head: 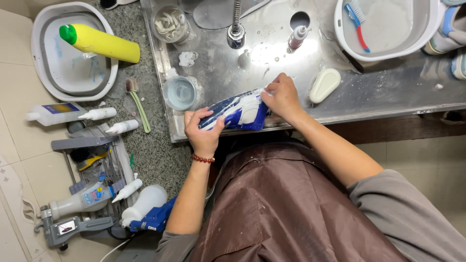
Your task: The person rinses a blue and white sneaker under a faucet, then scrubs it with a white sponge and liquid detergent. They rinse the shoe again, squeeze out excess water, and place it on the counter next to other shoes.
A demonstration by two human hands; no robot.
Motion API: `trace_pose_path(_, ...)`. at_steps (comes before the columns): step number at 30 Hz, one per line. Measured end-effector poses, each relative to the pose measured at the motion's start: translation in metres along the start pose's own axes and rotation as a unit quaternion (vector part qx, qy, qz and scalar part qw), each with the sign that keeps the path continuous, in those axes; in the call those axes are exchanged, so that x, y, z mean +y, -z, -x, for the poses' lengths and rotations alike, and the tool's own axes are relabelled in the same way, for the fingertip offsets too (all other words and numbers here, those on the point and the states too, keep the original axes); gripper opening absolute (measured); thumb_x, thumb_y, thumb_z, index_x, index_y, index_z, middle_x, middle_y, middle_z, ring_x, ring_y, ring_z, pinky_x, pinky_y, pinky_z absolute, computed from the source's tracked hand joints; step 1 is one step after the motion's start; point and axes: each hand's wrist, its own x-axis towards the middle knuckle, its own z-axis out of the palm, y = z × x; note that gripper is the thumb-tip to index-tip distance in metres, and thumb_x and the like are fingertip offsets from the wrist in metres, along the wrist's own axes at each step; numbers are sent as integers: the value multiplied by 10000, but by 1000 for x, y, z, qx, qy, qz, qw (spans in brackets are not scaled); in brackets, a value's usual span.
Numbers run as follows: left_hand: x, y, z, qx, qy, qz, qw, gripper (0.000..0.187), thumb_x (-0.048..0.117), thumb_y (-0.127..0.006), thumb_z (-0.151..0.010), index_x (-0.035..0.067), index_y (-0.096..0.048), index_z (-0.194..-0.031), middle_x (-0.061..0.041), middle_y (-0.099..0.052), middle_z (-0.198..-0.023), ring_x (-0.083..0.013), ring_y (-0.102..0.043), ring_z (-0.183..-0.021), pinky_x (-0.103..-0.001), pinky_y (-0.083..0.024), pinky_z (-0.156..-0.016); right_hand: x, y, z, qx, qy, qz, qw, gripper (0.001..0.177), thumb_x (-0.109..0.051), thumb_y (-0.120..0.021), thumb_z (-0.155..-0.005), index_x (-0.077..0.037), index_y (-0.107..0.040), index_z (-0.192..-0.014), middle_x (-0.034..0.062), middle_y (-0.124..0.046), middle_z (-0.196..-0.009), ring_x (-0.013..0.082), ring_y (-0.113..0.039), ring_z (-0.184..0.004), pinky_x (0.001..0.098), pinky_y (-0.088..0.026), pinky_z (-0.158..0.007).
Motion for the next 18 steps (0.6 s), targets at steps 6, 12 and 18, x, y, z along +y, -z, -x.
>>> trace_pose_path(6,-5,2,0,-6,3,-3,1000,314,152,-901,-732,25,-711,-946,-128,-686,-1043,-261,-650,-965,-364,-538,-909,14,0,0,18,33,31,999,200,-221,-786,-811,-25,-779,-849,157,-613,-963,350,-582,-965,447,-494,-847)
trace_pose_path(12,-7,7,-4,-16,28,28,999,290,145,-883,-787,20,-694,-969,-131,-669,-1045,-263,-677,-1011,-371,-539,-939,-4,-3,8,-1,39,-26,999,224,-246,-792,-822,-25,-777,-856,156,-626,-977,357,-585,-977,454,-500,-863)
trace_pose_path(18,-63,31,-32,-211,203,-4,956,377,232,-892,-753,18,-675,-976,-158,-705,-1099,-301,-695,-1086,-381,-542,-976,25,27,-12,-57,-148,-11,987,318,-338,-825,-804,-52,-799,-941,196,-679,-1017,336,-642,-928,415,-504,-833)
